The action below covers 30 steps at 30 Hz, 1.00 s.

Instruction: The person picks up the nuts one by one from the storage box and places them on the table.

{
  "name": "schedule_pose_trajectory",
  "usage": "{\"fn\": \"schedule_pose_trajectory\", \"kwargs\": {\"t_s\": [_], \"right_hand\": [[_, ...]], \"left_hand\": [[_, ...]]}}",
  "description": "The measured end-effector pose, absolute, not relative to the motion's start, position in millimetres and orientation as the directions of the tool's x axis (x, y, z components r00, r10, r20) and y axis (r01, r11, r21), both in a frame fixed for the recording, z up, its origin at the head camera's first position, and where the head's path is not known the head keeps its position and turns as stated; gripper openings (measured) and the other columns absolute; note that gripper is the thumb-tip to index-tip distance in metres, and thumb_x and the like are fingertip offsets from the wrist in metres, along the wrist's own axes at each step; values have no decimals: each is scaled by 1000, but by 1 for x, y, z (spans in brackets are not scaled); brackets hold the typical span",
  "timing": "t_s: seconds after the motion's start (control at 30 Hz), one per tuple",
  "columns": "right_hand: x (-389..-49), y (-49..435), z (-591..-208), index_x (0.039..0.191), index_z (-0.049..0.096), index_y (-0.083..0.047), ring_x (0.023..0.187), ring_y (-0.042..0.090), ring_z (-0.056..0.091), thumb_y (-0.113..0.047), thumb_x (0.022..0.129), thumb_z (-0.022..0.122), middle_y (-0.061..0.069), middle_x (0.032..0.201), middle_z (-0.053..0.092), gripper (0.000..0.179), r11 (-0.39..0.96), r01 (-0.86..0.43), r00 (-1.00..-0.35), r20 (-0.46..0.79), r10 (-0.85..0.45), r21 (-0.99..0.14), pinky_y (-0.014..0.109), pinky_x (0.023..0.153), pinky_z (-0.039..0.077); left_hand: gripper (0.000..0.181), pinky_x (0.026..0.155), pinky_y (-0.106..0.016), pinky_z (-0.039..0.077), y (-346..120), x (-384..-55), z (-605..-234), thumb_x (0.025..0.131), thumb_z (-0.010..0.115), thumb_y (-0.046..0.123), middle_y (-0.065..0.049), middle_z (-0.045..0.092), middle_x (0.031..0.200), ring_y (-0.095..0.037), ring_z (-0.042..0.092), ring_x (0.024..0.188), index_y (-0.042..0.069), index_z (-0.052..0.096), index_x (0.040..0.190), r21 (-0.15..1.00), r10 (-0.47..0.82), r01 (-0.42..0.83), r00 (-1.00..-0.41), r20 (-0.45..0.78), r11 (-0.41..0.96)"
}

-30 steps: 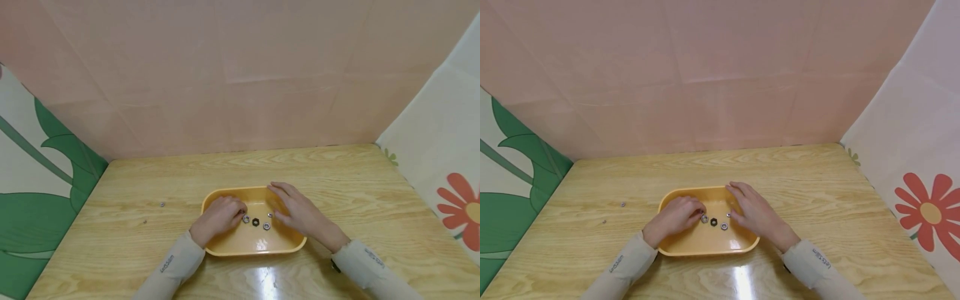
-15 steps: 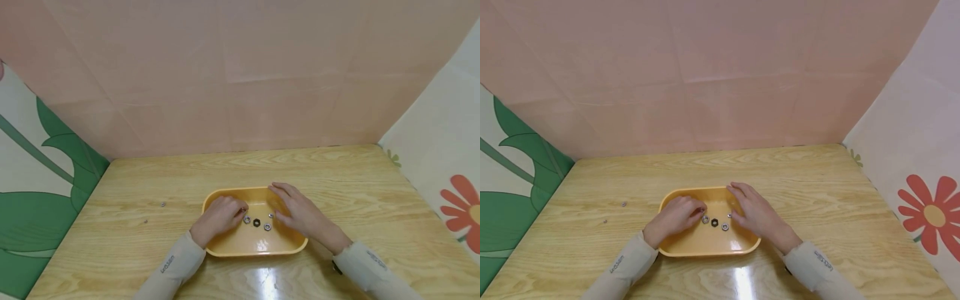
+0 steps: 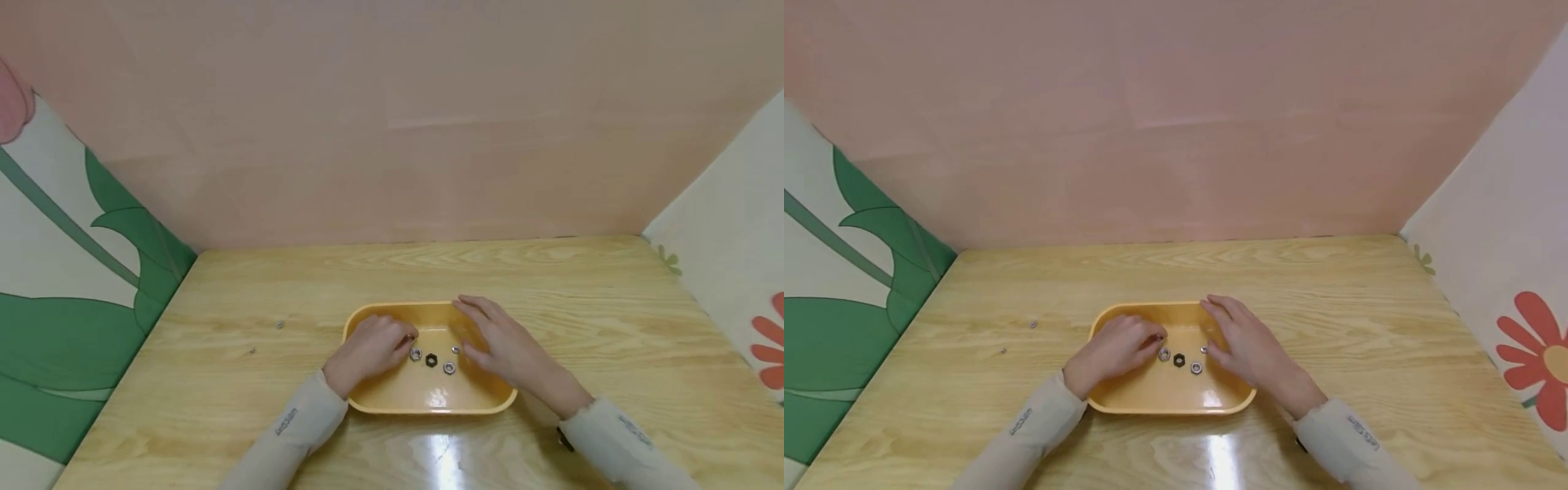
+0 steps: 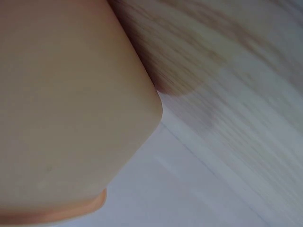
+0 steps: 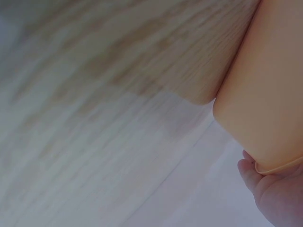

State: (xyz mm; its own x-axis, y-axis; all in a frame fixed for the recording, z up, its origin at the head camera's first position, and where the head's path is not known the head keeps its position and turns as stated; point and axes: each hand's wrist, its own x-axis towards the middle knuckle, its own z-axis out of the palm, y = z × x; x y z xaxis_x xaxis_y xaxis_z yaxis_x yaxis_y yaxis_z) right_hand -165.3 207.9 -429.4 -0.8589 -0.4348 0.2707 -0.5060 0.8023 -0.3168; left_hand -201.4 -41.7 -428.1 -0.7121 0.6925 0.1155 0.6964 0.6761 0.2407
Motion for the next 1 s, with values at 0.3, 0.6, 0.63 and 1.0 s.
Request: {"fn": "schedule_pose_trajectory", "kwargs": {"t_s": [0.3,0.6,0.63,1.0], "right_hand": [[-164,211,-427,147,42,-1,137,39,43,-20,88,72,21,150,43,69,802,-505,-860,263,-437,-319,55,112,39],[-162,212,-428,147,42,-1,138,39,42,-20,88,73,20,151,42,69,803,-504,-860,268,-434,-318,55,112,39],[-162,212,-428,147,42,-1,138,38,42,-20,88,73,20,151,42,70,804,-503,-861,267,-433,-319,55,112,38],[-163,208,-427,147,43,-1,138,38,43,-20,88,73,21,151,43,68,798,-508,-858,268,-438,-325,55,113,38]], "left_hand": [[13,54,-17,37,-39,-202,-427,95,63,19,10,63,70,-3,48,57,18,75,94,219,695,703,-708,125,677],[10,58,-20,43,-40,-201,-425,93,65,16,6,72,81,-7,54,63,17,75,94,193,704,730,-684,191,656],[10,60,-21,44,-41,-201,-425,92,65,16,6,73,83,-8,56,65,17,75,94,185,706,733,-680,199,654],[16,83,-32,52,-51,-198,-422,90,64,17,4,75,100,-15,68,90,16,74,103,132,684,730,-677,272,671]]}}
